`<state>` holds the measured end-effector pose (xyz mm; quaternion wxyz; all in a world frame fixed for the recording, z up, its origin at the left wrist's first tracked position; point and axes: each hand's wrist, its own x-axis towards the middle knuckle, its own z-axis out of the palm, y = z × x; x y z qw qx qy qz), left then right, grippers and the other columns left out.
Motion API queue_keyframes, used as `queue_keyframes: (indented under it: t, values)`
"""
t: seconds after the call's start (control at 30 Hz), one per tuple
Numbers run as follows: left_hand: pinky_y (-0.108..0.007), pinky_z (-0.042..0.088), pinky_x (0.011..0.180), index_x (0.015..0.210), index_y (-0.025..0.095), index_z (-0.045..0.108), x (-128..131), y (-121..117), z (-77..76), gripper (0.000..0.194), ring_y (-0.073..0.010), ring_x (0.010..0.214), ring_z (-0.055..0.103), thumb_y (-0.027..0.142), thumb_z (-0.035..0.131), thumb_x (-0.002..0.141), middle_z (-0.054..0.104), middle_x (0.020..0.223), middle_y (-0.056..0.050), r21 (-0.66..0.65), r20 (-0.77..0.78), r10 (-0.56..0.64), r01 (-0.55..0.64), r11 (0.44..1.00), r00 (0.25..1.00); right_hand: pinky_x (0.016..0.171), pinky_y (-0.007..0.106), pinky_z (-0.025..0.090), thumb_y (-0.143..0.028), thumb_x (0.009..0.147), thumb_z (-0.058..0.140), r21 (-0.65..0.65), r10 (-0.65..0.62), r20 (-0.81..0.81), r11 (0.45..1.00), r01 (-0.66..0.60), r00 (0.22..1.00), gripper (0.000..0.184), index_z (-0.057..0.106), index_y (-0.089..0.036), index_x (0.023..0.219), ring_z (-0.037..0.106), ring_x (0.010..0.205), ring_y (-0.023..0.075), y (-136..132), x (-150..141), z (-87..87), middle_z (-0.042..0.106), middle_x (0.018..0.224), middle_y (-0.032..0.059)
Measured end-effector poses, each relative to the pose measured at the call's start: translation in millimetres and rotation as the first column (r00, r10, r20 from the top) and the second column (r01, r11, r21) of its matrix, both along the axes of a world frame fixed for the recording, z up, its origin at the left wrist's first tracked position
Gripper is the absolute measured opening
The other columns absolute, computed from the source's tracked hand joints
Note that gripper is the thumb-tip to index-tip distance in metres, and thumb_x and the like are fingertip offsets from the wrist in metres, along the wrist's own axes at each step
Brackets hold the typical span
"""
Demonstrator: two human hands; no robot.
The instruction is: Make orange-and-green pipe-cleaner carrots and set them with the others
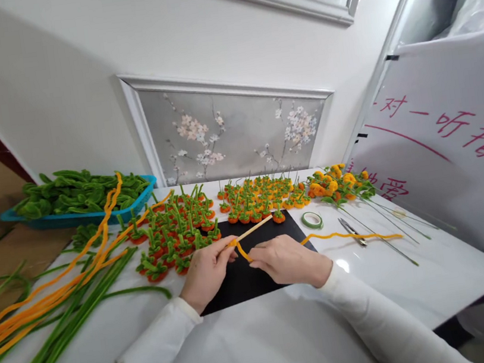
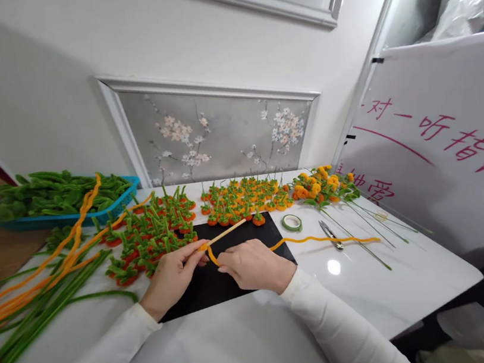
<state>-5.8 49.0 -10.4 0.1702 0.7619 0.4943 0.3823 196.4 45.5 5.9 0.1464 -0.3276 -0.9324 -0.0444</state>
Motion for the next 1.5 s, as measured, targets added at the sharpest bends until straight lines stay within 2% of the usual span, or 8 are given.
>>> queue_keyframes:
  t: [0.23,0.4,0.6,0.83,0.97,1.07,1.33,1.5]
  values:
    - [-0.022,0.048,0.059,0.097,0.023,0.069,3,-6,3.2,0.026,-0.0161,0.063,0.068,0.022,0.045,0.088,0.072,0.07,0.001,0.051,-0.122,-0.011,0.017,0.999,0.992,0.053,0.027,0.025,-0.022,0.095,0.044,0.129,0.045,-0.033,0.991,-0.04,0.998,0.019,0.058,-0.018,0.083,0.053,0.063,0.011,-1,-5,4.1,0.061,0.077,0.0017]
    - [-0.026,0.047,0.067,0.099,0.023,0.069,3,-8,1.9,0.027,-0.0187,0.073,0.068,0.014,0.048,0.085,0.075,0.081,-0.002,0.061,-0.201,-0.064,0.078,0.995,0.977,0.059,0.024,0.031,-0.022,0.097,0.041,0.188,-0.035,-0.117,0.981,0.057,0.992,0.02,0.06,-0.019,0.092,0.055,0.069,0.012,6,-1,3.4,0.061,0.079,0.0022]
    - [-0.026,0.044,0.065,0.091,0.022,0.069,8,-11,3.4,0.026,-0.0165,0.064,0.062,0.014,0.044,0.088,0.071,0.073,-0.002,0.144,-0.38,-0.152,0.221,0.965,0.912,0.064,0.021,0.037,-0.036,0.097,0.041,0.047,-0.107,-0.266,0.991,0.124,0.958,0.027,0.064,-0.021,0.094,0.058,0.075,0.0116,15,7,2.8,0.063,0.087,0.0034]
    - [-0.028,0.048,0.071,0.094,0.022,0.068,5,-9,-2.4,0.024,-0.0167,0.075,0.065,0.014,0.046,0.088,0.072,0.084,-0.003,0.206,-0.279,-0.227,0.29,0.935,0.933,0.07,0.022,0.042,-0.033,0.092,0.051,-0.181,-0.087,-0.414,0.983,0.012,0.906,0.023,0.068,-0.02,0.086,0.059,0.074,0.0127,27,19,-2.0,0.066,0.082,0.0035]
    - [-0.027,0.051,0.074,0.095,0.021,0.07,6,-11,-1.6,0.021,-0.0167,0.08,0.067,0.016,0.051,0.087,0.074,0.087,-0.002,0.17,-0.102,-0.231,0.246,0.954,0.968,0.059,0.02,0.039,-0.035,0.092,0.05,-0.351,-0.026,-0.416,0.927,-0.134,0.909,0.027,0.067,-0.016,0.082,0.056,0.064,0.0109,32,23,-6.5,0.064,0.071,0.0009]
    - [-0.026,0.054,0.075,0.097,0.019,0.07,8,-13,2.5,0.021,-0.018,0.083,0.069,0.019,0.052,0.086,0.076,0.091,-0.004,0.104,0.017,-0.169,0.166,0.981,0.985,0.056,0.019,0.038,-0.033,0.093,0.046,-0.405,-0.024,-0.424,0.899,-0.166,0.905,0.029,0.065,-0.015,0.08,0.053,0.06,0.0098,30,21,-9.3,0.061,0.066,-0.0001]
    - [-0.024,0.055,0.067,0.117,0.02,0.063,5,-15,6.6,0.031,-0.0187,0.08,0.072,0.025,0.052,0.088,0.077,0.088,-0.001,0.049,0.032,-0.006,0.004,0.999,0.999,0.053,0.019,0.03,-0.024,0.09,0.052,-0.263,0.01,-0.251,0.962,-0.078,0.968,0.018,0.061,-0.017,0.076,0.043,0.051,0.0077,14,9,-3.7,0.055,0.059,-0.0028]
    - [-0.027,0.054,0.072,0.107,0.02,0.07,3,-11,3.1,0.026,-0.0207,0.084,0.071,0.025,0.056,0.085,0.075,0.1,-0.003,0.138,-0.015,0.052,-0.049,0.989,0.999,0.056,0.021,0.029,-0.023,0.089,0.053,-0.172,0.021,-0.161,0.984,-0.049,0.987,0.015,0.059,-0.018,0.077,0.049,0.057,0.0089,8,7,-1.5,0.06,0.065,-0.0014]
